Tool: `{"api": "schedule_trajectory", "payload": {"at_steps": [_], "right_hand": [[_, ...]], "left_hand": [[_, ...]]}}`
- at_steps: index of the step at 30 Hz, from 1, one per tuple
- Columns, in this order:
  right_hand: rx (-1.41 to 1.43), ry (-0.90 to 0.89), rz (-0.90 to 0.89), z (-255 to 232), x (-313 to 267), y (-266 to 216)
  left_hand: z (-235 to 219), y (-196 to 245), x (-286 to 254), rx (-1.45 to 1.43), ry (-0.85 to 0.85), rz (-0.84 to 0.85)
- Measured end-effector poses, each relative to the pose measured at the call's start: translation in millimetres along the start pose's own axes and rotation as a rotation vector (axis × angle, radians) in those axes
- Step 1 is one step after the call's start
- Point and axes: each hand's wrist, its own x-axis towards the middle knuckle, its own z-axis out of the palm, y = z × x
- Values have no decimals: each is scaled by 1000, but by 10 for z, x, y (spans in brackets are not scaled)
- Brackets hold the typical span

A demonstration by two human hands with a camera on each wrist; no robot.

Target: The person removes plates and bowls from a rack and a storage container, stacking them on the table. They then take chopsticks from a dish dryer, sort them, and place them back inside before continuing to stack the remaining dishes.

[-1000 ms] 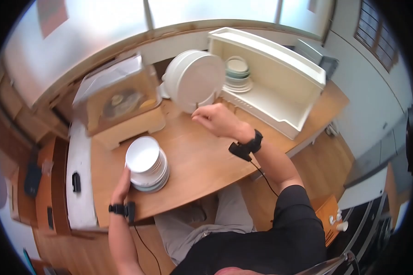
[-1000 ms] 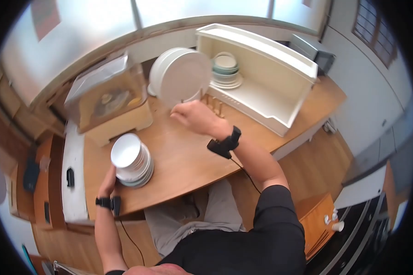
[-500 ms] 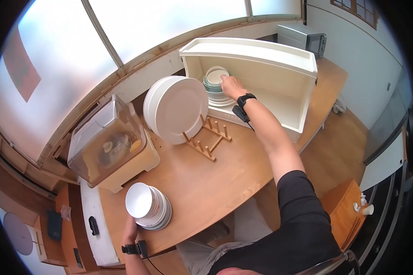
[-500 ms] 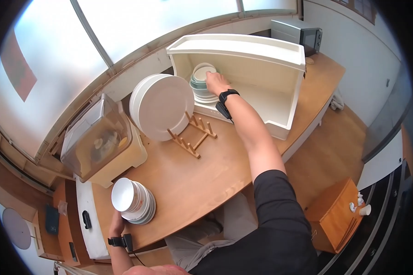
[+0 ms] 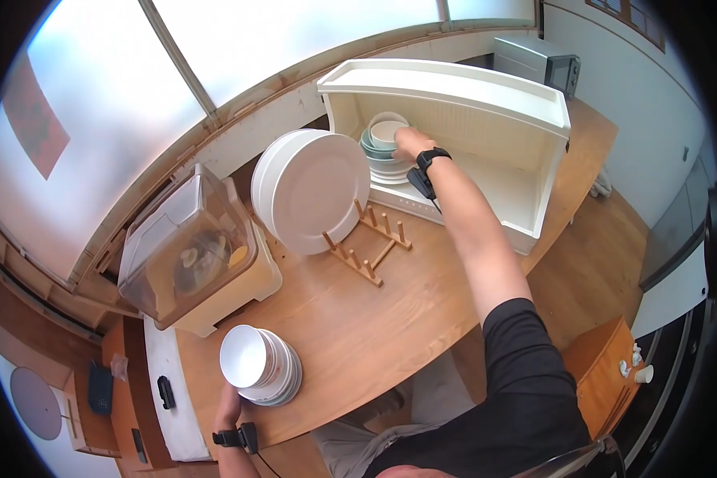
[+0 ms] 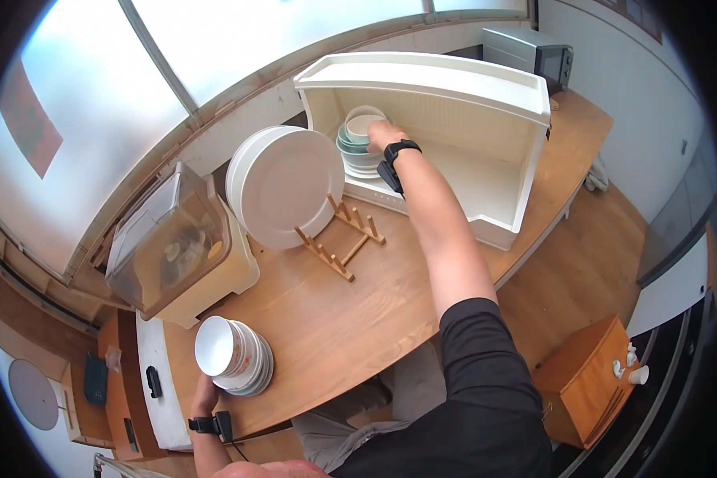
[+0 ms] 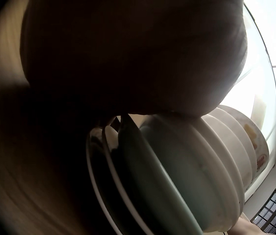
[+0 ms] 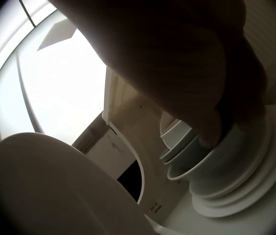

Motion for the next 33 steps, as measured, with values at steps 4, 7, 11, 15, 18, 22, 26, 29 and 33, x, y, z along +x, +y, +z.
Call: {"api": "schedule_trajectory", "payload": {"at_steps": [4, 7, 11, 15, 18, 22, 26, 29, 33], "right_hand": [[215, -28, 69, -115, -79, -50], [191, 207, -80, 68, 109, 108], [349, 304, -160, -8, 56, 151], [327, 388, -188, -353, -492, 34], [414, 389, -313, -505, -963, -92], [589, 185, -424, -842, -2162, -895], [690, -58, -720, -535, -2773, -1542], [475, -2, -1046, -191, -3020, -2130], [444, -65, -1174, 395, -3036, -2685]], "left_hand": [[-89, -169, 107, 15, 2, 109], [-78, -154, 87, -8, -35, 128], [52, 40, -8, 51, -5, 146], [100, 55, 12, 45, -31, 181], [44, -35, 101, 32, -115, 227], [204, 257, -90, 46, -25, 206], [325, 507, -289, 65, -4, 226], [337, 538, -334, 14, -45, 240], [316, 463, -283, 25, -24, 225]]}}
